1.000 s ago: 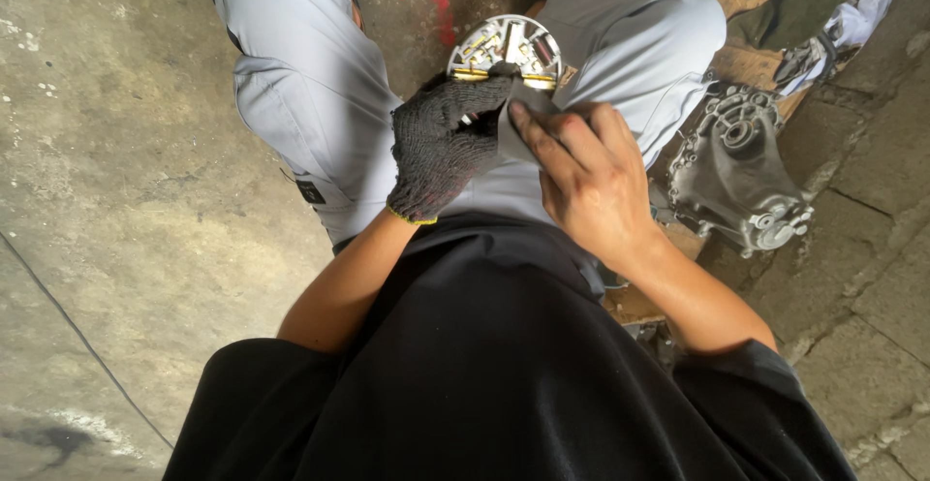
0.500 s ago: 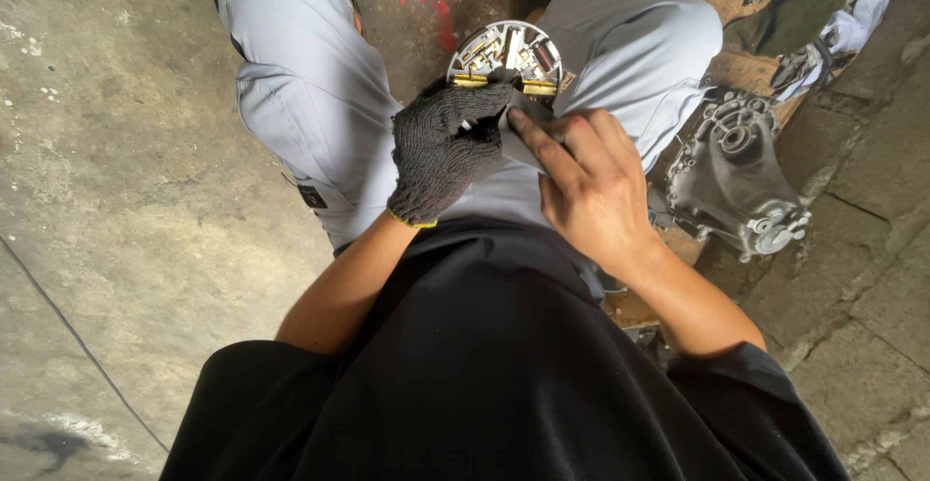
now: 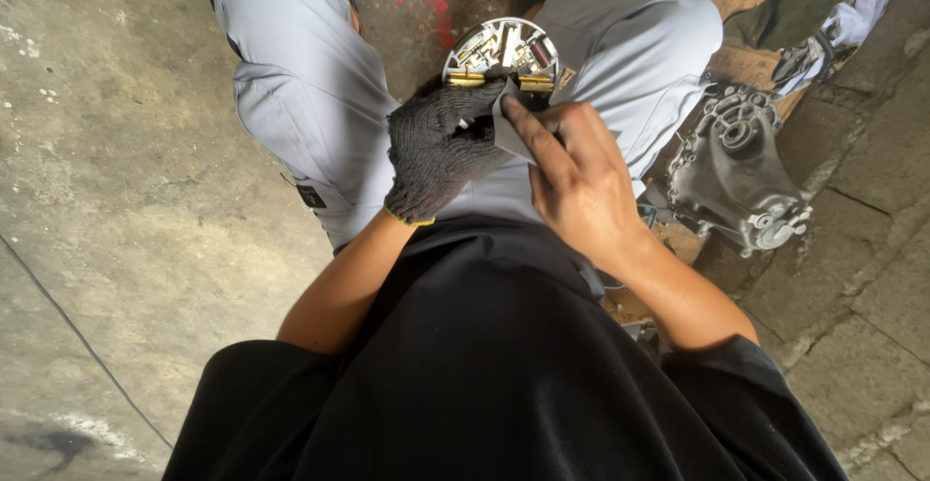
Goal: The person sits on the floor and uses a metal file and sandpaper to smooth the surfaces of a circular mechanical component with brass-colored segments. They rotate the part to access different areas and continue filing and sanding throughout the clip.
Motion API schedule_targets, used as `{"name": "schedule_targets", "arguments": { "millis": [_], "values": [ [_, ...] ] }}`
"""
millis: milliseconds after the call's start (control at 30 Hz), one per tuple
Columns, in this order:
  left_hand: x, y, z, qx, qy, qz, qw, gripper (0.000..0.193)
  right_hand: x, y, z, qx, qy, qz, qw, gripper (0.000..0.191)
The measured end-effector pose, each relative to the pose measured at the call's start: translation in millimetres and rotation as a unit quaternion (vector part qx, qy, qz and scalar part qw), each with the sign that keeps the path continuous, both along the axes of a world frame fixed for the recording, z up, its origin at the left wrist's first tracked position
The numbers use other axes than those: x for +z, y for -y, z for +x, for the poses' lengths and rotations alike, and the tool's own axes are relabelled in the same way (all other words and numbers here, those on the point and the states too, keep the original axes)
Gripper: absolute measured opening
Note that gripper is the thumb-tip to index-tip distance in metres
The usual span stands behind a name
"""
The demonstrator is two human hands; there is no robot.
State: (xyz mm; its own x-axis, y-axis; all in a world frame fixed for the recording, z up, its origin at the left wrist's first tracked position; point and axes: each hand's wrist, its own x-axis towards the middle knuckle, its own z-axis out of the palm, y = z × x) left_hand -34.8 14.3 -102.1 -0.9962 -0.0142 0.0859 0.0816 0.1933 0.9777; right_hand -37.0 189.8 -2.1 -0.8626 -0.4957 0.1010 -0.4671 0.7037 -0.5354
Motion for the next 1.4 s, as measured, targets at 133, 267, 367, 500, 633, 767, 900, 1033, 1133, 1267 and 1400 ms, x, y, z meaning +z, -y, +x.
{"name": "schedule_targets", "arguments": {
  "millis": [133,267,367,500,633,767,900,1033,1133,1267,1400],
  "values": [
    [-2,-2,1,0.002,0.023,0.068,0.997,0.039,-2,0,-1,0.004,-0.016,0.016,1.000,0.061],
    [-3,-1,3,0.004,0.007,-0.019,1.000,0.042,-3,0,-1,0.012,-0.025,-0.002,1.000,0.059],
    [-4,-1,5,0.004,0.013,0.006,1.000,0.043,-2,1,0,0.008,-0.015,-0.007,1.000,0.059],
    [-5,-2,3,0.018,0.000,0.020,1.000,0.043,-3,1,1,0.010,-0.016,0.001,1.000,0.060],
    [1,0,0,0.000,0.014,-0.001,1.000,0.042,-6,-2,1,-0.001,0.005,-0.010,1.000,0.062],
    [14,3,-3,0.010,0.025,-0.026,0.999,0.034,-14,-3,0,-0.037,0.065,-0.057,0.996,0.053],
    [25,8,-8,-0.024,0.004,-0.059,0.998,0.032,-27,5,1,-0.113,0.085,-0.126,0.982,0.032],
    [26,11,-11,-0.050,0.003,-0.112,0.992,0.034,-31,9,7,-0.143,0.075,-0.144,0.976,0.019],
    [23,14,-12,-0.046,-0.024,-0.122,0.991,0.030,-30,9,10,-0.151,0.108,-0.143,0.972,0.013],
    [21,13,-7,-0.031,-0.007,-0.137,0.990,0.029,-31,12,10,-0.160,0.111,-0.144,0.970,0.017],
    [20,12,0,-0.060,0.009,-0.146,0.987,0.029,-31,13,10,-0.152,0.141,-0.175,0.962,0.018]
  ]
}}
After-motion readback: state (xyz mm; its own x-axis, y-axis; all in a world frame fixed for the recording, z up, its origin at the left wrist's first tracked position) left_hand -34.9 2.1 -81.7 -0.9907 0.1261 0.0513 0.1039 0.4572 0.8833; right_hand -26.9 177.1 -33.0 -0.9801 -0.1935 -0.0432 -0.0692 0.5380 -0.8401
